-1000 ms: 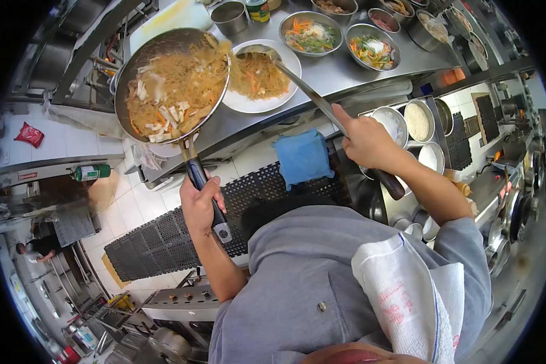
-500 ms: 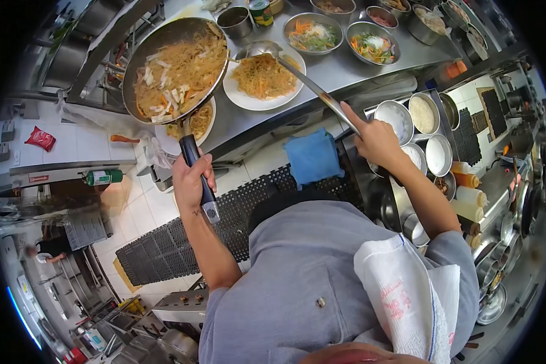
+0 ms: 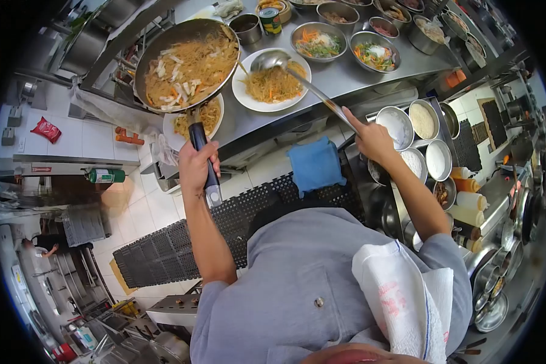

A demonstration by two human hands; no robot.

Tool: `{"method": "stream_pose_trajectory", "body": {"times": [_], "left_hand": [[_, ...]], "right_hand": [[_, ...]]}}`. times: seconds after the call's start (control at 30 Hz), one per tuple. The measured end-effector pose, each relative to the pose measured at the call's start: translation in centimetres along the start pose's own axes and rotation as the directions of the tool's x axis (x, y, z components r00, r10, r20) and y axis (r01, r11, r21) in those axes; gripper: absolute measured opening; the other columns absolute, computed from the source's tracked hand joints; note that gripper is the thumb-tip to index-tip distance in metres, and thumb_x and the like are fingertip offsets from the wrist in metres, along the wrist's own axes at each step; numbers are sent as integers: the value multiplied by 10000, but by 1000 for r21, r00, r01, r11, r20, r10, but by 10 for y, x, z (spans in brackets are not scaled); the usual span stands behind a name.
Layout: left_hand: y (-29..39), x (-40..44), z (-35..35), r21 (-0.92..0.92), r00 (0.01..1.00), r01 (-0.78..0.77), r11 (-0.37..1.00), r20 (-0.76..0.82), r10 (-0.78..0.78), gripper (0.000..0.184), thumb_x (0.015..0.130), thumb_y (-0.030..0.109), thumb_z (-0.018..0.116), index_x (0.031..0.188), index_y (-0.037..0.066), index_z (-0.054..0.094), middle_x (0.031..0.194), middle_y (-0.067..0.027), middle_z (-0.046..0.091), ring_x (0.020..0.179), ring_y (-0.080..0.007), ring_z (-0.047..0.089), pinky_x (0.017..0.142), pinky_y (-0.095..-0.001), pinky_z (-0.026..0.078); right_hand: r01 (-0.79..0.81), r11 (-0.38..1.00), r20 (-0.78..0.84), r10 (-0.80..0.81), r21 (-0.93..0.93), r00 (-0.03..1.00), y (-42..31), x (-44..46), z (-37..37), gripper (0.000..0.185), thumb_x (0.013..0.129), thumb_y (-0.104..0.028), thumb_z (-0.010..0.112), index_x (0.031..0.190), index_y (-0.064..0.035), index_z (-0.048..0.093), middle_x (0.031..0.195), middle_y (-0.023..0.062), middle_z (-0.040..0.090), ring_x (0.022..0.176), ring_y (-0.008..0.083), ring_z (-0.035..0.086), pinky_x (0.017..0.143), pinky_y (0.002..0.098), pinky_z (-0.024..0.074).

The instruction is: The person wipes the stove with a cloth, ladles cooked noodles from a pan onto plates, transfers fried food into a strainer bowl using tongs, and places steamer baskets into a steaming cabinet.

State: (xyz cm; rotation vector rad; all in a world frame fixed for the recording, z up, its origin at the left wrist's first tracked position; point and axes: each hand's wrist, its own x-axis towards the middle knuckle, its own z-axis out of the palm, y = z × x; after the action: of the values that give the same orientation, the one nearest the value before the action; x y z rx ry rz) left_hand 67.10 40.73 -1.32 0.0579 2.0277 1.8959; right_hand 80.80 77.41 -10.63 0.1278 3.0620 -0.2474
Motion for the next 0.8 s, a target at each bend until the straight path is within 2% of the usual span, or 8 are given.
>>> {"method": "stream_pose_trajectory", "body": {"times": [0.07, 0.13, 0.17, 0.2, 0.27, 0.47, 0.7, 0.8], "left_hand": [[-4, 5, 0, -3, 1000, -5, 1000, -4, 5, 165, 828, 103, 637, 868, 45, 487, 588, -18, 472, 414, -112, 469, 357, -254, 398], [-4, 6, 3, -10, 1000, 0, 1000, -15, -1, 160, 826, 101, 638, 857, 48, 491, 590, -18, 484, 414, -113, 479, 353, -256, 401], [-3, 7, 4, -9, 1000, -5, 1000, -17, 5, 160, 826, 101, 638, 857, 48, 491, 590, -18, 484, 414, -113, 479, 353, -256, 401], [-4, 7, 5, 12, 1000, -7, 1000, -20, 7, 163, 829, 116, 635, 851, 44, 490, 592, -22, 491, 425, -115, 488, 362, -260, 406], [-5, 7, 9, 31, 1000, -7, 999, -29, 8, 165, 828, 130, 630, 837, 42, 490, 597, -27, 502, 438, -118, 496, 376, -267, 412], [-12, 5, 9, -7, 999, -13, 1000, -38, 12, 154, 824, 112, 622, 815, 43, 485, 593, -27, 499, 435, -122, 496, 378, -272, 414], [-37, -39, -16, 24, 997, 24, 999, -80, -22, 156, 829, 104, 620, 829, 52, 472, 582, -18, 490, 415, -111, 479, 359, -256, 393], [-48, -73, -31, -69, 996, 54, 996, -66, -59, 149, 844, 95, 600, 862, 51, 460, 568, -14, 459, 400, -111, 457, 350, -257, 385]], "right_hand": [[-7, 994, -25, 10, 111, 1000, -6, -7, -9, 879, 719, -12, 582, 1509, -157, 225, 708, 163, 619, 624, 310, 646, 583, 418, 531], [-28, 613, -3, 50, 789, 999, -15, -12, -23, 812, 736, 16, 534, 1493, -113, 271, 632, 98, 553, 525, 211, 588, 492, 355, 508], [-22, 614, -8, 47, 789, 999, -21, -10, -35, 812, 736, 16, 534, 1493, -113, 271, 632, 98, 553, 525, 211, 588, 492, 355, 508], [-136, 341, 129, 44, 930, 991, -30, -10, -49, 781, 751, 20, 517, 1487, -95, 285, 618, 66, 517, 488, 171, 543, 452, 326, 480], [-247, -84, 245, -32, 965, 969, -38, -8, -55, 692, 803, 4, 498, 1465, -61, 306, 592, 16, 472, 400, 107, 445, 357, 261, 400], [-550, -576, 435, -340, 605, 834, -29, -33, -68, 612, 860, -13, 470, 1444, -38, 290, 552, 12, 412, 366, 108, 419, 287, 266, 361], [-475, -528, 411, -243, 704, 879, -60, -85, -147, 589, 810, 7, 464, 1388, 15, 356, 527, 12, 420, 331, 89, 416, 273, 227, 345], [-428, -190, 403, -157, 884, 902, -99, -80, -176, 627, 781, -2, 509, 1394, 22, 379, 522, 15, 439, 321, 82, 406, 282, 205, 339]]}}
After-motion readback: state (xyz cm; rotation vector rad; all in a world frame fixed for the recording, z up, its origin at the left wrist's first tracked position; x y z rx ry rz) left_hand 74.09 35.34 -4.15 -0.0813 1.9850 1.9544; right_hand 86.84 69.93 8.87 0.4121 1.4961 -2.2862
